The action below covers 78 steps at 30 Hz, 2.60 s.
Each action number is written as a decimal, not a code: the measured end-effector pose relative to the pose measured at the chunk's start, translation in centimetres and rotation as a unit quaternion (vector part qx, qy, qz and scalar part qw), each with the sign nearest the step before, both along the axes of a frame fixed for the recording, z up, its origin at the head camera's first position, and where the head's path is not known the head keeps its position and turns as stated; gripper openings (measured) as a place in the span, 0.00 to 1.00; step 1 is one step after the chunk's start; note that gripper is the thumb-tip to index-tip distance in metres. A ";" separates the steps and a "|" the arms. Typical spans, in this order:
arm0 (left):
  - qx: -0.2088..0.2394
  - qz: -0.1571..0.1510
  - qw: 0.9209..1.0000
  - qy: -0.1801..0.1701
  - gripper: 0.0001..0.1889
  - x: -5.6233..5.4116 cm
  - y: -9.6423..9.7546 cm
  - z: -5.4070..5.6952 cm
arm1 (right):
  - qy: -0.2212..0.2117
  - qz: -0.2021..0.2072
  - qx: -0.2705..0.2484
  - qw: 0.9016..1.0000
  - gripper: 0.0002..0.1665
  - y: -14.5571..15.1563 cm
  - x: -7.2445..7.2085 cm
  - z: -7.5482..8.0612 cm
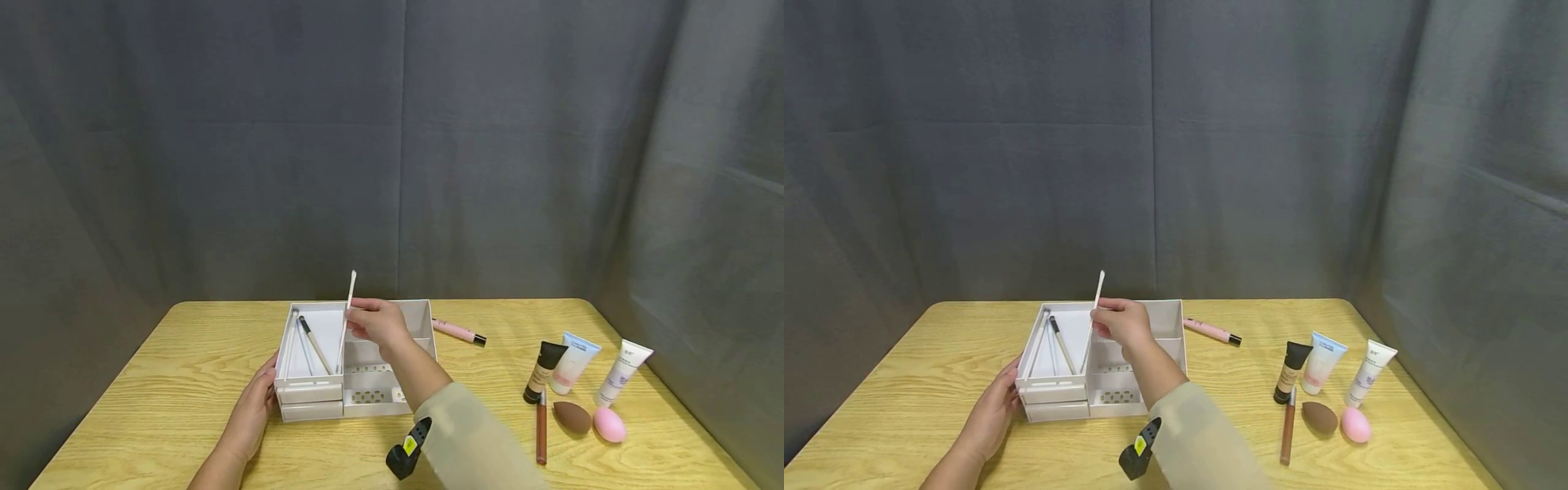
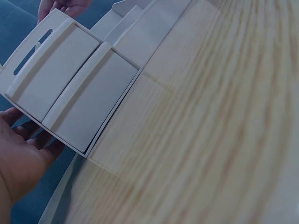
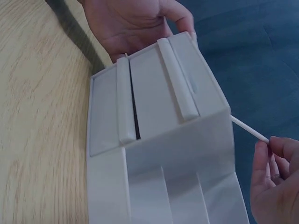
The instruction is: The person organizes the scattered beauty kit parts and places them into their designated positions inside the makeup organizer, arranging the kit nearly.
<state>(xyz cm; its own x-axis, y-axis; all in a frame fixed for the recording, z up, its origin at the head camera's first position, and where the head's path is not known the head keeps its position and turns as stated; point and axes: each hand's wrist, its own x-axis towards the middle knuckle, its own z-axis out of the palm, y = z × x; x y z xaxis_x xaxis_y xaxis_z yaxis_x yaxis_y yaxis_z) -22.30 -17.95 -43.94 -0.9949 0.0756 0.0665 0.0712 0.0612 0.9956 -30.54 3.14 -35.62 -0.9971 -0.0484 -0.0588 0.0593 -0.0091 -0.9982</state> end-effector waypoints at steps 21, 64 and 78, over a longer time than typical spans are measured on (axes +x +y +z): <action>-0.002 -0.004 1.000 -0.002 0.30 0.1 0.1 0.1 | 0.023 -0.010 0.091 0.996 0.14 -2.5 0.5 -0.6; 0.001 -0.010 1.000 0.011 0.31 0.1 0.2 -0.1 | 0.152 -0.066 0.415 0.894 0.08 -4.2 2.8 -1.9; -0.004 -0.008 1.000 0.000 0.31 0.1 0.5 0.2 | 0.162 -0.037 0.241 0.956 0.11 -1.9 3.2 -1.7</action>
